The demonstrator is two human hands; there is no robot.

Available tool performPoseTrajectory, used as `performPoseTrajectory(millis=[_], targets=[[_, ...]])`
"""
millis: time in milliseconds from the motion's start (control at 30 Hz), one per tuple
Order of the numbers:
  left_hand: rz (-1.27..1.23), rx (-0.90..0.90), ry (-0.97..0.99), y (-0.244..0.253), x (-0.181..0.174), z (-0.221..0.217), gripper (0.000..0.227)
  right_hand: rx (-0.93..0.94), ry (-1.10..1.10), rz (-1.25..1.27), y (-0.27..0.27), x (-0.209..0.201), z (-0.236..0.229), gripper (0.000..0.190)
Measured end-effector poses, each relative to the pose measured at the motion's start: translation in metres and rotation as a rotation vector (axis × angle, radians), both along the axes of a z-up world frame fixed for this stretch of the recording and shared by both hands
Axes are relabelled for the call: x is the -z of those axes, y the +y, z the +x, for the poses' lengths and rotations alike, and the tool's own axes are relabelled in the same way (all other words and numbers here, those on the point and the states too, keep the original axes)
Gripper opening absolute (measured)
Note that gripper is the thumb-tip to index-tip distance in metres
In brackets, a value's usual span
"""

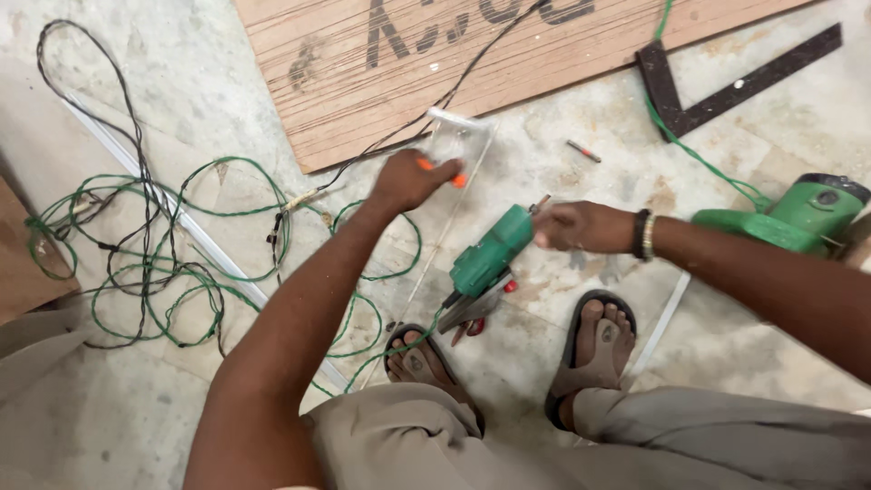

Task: The person assembles a green handheld power tool, likely a router, by inserting a bit and tightening it with a wrench. They then attach a clear plastic base to the tool and adjust the orange knobs to secure it.

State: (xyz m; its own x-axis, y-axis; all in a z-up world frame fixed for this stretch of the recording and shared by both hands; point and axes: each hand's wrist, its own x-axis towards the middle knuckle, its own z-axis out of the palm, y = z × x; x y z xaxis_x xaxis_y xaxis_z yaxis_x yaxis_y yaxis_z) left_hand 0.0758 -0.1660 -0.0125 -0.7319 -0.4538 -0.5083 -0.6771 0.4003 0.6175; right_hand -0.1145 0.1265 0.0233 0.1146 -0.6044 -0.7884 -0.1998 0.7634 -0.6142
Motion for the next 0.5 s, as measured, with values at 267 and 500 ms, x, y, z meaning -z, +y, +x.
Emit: performPoseTrajectory(millis=[267,500], targets=[[0.293,-0.072,0.192,0.051,-0.04,-0.039,0.07,1.067,-0.712,-0.422,-0.077,0.063,0.03,0.065],[0.342,-0.302,0.343,0.083,-0.032,-0.017,0.074,1.356,-0.788,-0.609,-0.086,0.041,0.021,0.068]])
